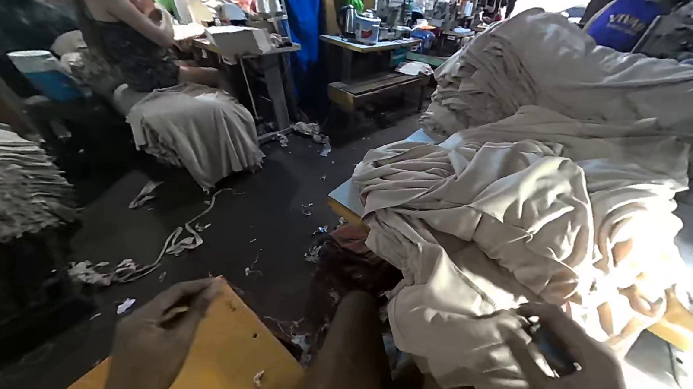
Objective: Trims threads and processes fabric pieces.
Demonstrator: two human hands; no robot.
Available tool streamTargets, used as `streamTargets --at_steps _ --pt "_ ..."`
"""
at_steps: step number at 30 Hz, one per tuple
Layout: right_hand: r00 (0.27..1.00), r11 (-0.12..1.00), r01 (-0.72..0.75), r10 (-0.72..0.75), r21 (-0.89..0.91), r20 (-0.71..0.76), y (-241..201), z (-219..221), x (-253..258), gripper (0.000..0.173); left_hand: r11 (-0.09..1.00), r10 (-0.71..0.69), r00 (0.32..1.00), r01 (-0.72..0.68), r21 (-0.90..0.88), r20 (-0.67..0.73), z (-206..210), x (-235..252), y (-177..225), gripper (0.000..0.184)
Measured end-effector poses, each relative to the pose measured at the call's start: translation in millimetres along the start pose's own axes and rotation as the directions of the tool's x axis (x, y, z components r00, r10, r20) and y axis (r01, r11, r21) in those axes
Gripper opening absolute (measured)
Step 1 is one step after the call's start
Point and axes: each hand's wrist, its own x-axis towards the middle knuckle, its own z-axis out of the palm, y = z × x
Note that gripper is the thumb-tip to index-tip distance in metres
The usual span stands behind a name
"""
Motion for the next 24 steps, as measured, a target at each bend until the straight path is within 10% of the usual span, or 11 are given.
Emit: streamTargets --at_steps 4,10,13,15,18,21,24 --pt "0.855 0.845 0.46 -0.339 -0.271 0.394 6 38 -27 0.035 0.977 -0.076 0.992 0.095 0.192 -0.104 -25 -1 -49 0.063" --pt "0.702 0.451 0.707 -0.539 -0.544 0.466 36 100 -20 0.03 0.997 -0.079 0.996 0.079 -0.008 0.028 44 -10 -30 0.036" --pt "0.709 0.621 0.691 -0.482 -0.37 0.515 17 94 3 0.007 0.979 -0.107 0.981 0.132 -0.152 0.165 94 -22 -10 0.029" --pt "0.75 0.897 0.432 -0.304 -0.087 0.588 -10 57 31 0.015 0.964 -0.084 0.961 0.145 -0.224 0.263 120 -30 -1 0.027" --pt "0.996 1.0 0.022 -0.021 -0.017 0.084 1 -32 107 0.015 0.925 -0.074 0.939 0.19 -0.33 0.335 148 -33 20 0.023" --pt "0.811 0.966 -0.255 0.231 0.031 -0.537 59 -103 171 0.033 0.89 -0.011 0.943 0.161 -0.427 0.333 170 -33 41 0.022" --pt "0.787 0.987 -0.154 0.099 -0.039 -0.609 55 -91 167 0.037 0.875 0.039 0.948 0.12 -0.469 0.316 188 -24 68 0.032"
